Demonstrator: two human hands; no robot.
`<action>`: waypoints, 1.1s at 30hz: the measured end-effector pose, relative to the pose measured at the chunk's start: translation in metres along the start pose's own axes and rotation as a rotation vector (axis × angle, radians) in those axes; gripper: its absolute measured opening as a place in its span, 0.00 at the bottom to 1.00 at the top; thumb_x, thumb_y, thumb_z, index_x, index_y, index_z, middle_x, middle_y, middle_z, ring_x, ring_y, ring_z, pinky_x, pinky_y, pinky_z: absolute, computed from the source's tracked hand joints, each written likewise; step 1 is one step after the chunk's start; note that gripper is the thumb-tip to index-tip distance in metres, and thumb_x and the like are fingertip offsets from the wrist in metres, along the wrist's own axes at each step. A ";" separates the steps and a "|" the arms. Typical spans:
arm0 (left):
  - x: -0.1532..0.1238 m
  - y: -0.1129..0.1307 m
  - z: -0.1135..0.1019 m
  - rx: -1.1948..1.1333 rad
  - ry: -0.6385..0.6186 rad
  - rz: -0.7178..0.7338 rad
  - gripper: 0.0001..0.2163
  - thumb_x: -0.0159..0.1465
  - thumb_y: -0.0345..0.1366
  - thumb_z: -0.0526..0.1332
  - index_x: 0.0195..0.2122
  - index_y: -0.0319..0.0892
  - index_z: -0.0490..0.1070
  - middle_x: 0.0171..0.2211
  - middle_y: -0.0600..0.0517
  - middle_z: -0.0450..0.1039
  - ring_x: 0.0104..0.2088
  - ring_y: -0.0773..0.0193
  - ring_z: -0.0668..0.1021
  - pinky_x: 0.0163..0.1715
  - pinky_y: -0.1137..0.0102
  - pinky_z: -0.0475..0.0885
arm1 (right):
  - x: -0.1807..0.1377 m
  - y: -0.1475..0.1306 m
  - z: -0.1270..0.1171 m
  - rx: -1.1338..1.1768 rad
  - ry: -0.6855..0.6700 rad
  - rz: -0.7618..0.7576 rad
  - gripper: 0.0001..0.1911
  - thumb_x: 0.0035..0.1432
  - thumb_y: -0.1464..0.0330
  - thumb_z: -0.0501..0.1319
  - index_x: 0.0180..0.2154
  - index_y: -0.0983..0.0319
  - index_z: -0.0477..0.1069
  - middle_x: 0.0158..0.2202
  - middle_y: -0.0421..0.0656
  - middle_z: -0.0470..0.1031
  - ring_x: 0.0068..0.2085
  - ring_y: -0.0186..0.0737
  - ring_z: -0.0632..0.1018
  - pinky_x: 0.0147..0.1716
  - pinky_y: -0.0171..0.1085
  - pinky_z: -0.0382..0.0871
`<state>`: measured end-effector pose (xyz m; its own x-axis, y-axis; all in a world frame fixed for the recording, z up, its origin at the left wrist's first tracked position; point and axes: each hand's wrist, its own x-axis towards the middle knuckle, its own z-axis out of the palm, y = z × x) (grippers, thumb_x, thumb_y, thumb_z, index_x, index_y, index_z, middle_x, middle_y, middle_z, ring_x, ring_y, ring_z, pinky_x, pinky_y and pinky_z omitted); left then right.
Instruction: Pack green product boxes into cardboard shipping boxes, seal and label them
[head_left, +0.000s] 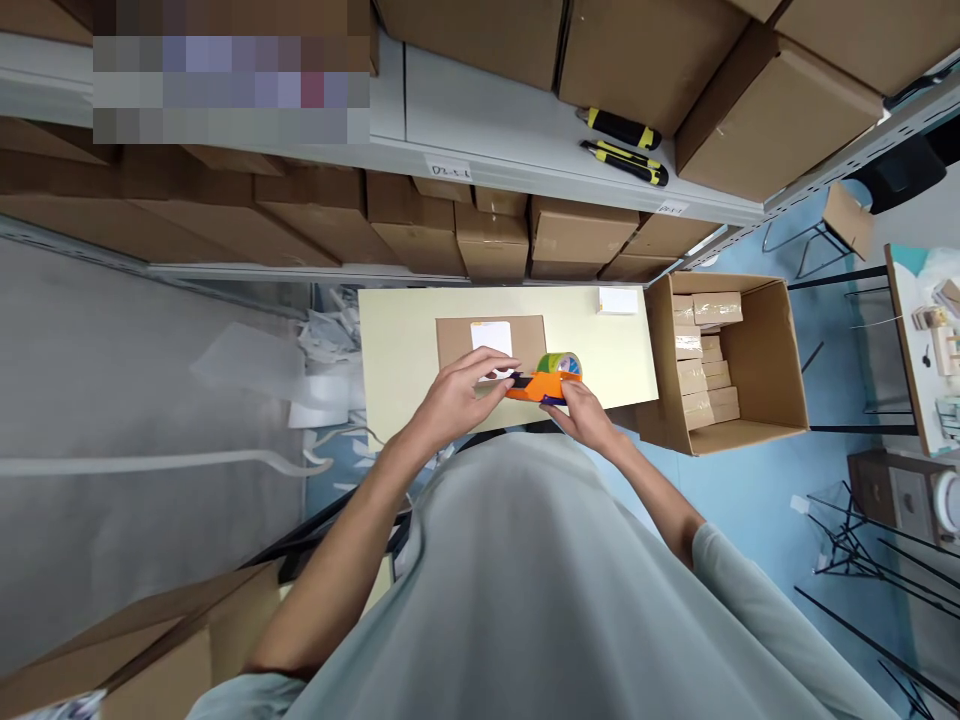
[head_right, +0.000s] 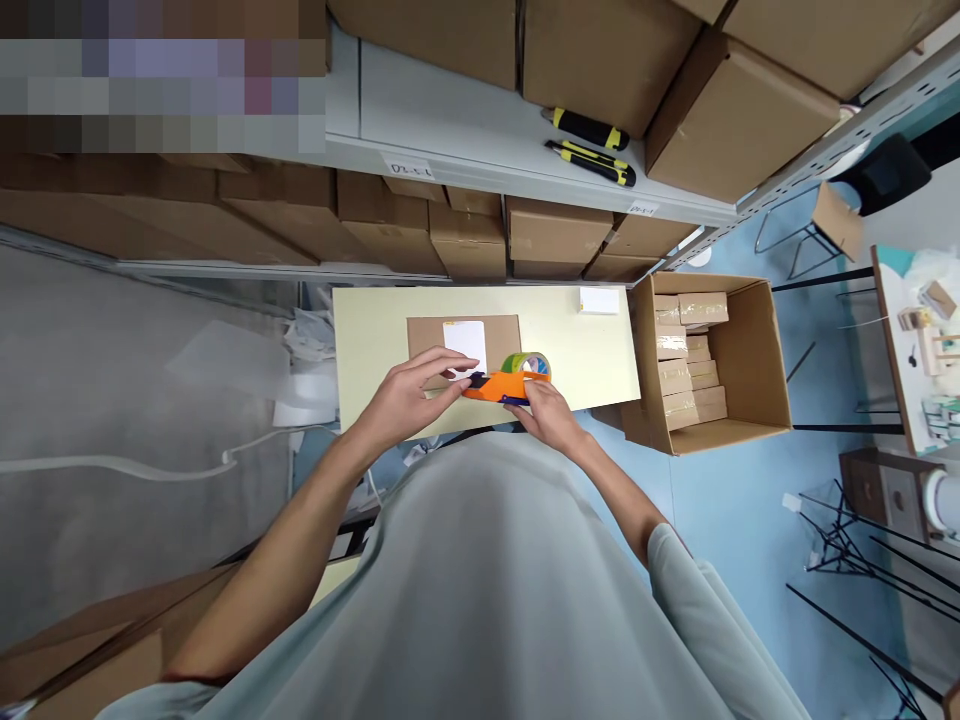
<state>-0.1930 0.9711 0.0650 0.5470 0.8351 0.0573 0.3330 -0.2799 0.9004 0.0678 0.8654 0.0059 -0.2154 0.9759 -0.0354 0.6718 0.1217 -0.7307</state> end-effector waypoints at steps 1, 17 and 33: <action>-0.002 -0.001 -0.002 0.000 -0.006 0.008 0.15 0.75 0.48 0.62 0.54 0.49 0.84 0.52 0.47 0.85 0.51 0.54 0.85 0.58 0.60 0.82 | -0.002 -0.003 0.001 -0.003 -0.002 -0.002 0.21 0.79 0.50 0.59 0.58 0.59 0.74 0.53 0.56 0.83 0.56 0.59 0.82 0.58 0.56 0.79; -0.036 0.008 -0.019 -0.031 -0.117 0.048 0.14 0.77 0.44 0.62 0.57 0.48 0.83 0.55 0.47 0.84 0.54 0.56 0.85 0.58 0.62 0.80 | -0.041 -0.036 0.026 -0.073 -0.011 0.012 0.17 0.80 0.54 0.61 0.56 0.60 0.72 0.49 0.55 0.83 0.53 0.59 0.83 0.55 0.56 0.79; -0.056 0.040 0.041 0.062 0.037 0.061 0.12 0.78 0.40 0.62 0.54 0.47 0.84 0.45 0.48 0.87 0.45 0.58 0.86 0.49 0.64 0.82 | -0.050 0.011 -0.026 -0.093 -0.154 -0.248 0.15 0.81 0.55 0.57 0.43 0.58 0.68 0.38 0.47 0.77 0.42 0.52 0.79 0.45 0.50 0.79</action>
<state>-0.1789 0.8937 0.0799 0.5392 0.8323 0.1287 0.3472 -0.3589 0.8664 0.1044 0.8226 0.0174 -0.4813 0.8761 0.0277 0.6457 0.3757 -0.6647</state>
